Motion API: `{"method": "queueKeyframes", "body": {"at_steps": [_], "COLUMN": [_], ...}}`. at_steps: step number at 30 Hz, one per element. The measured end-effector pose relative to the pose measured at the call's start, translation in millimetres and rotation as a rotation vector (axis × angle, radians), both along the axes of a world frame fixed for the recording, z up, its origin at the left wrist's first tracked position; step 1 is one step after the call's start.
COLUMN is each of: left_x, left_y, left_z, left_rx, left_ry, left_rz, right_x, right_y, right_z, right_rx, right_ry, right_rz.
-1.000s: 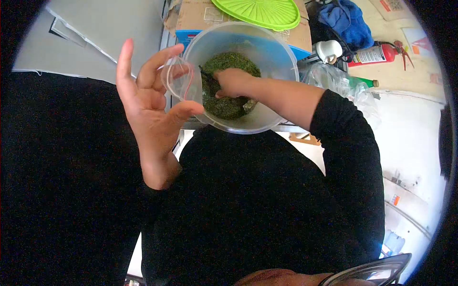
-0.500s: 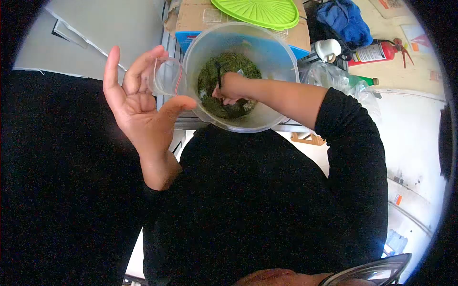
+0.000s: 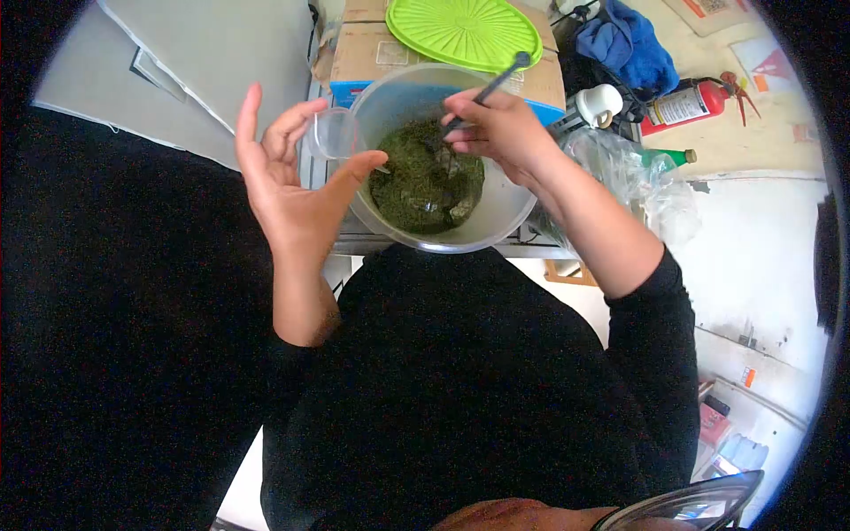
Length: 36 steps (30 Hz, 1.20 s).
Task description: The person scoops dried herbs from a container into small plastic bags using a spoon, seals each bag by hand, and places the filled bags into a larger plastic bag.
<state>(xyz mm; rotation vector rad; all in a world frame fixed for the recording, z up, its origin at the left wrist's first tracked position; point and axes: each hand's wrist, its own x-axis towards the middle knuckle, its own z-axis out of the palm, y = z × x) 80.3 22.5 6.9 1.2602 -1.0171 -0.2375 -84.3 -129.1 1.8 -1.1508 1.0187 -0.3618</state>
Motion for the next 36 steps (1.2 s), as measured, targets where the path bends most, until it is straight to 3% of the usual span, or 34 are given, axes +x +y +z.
{"method": "queueKeyframes", "body": {"at_steps": [3,6,7,9,12,14,15,18,19,22,25,28,29,36], "left_x": [-5,-10,-11,-13,-14,-8,-6,-1,0,2,5,3,2,-7], "left_y": [-7,-10,-10,-8,0,5,8,13,13,11,6,2,1,-3], "left_z": [0,3,4,7,6,3,2,-1,-1,-3,-6,-7,-6,-4], "left_rx": [0.031,0.043,0.045,0.048,-0.007,-0.009,-0.027,-0.047,-0.048,-0.046,-0.057,-0.042,-0.032,0.091], "left_ry": [-0.015,-0.074,-0.067,-0.056,0.02,0.007,0.024,0.079,0.087,0.076,0.07,0.087,0.092,-0.011], "left_rz": [-0.004,-0.011,-0.001,0.017,0.015,0.016,0.008,0.013,0.025,0.044,0.026,0.01,0.005,-0.013], "right_x": [-16,-17,-9,7,28,37,41,44,49,45,41,32,29,-16], "right_y": [2,-5,-1,-14,-8,-8,-4,9,13,12,-2,-14,-19,-23], "right_z": [9,-25,-29,-63,-83,-126,-131,-134,-116,-124,-125,-104,-85,-5], "right_rx": [-0.185,-0.425,-0.389,-0.557,-0.938,-1.014,-1.049,-0.901,-0.674,-0.693,-0.29,0.087,0.012,0.009], "right_ry": [-0.029,0.042,0.113,0.368,0.452,0.174,0.032,0.311,0.451,0.486,0.484,0.47,0.532,0.206], "right_rz": [-0.039,0.254,0.246,0.477,0.699,0.813,0.869,1.15,1.258,1.256,1.175,0.779,0.777,0.316]}}
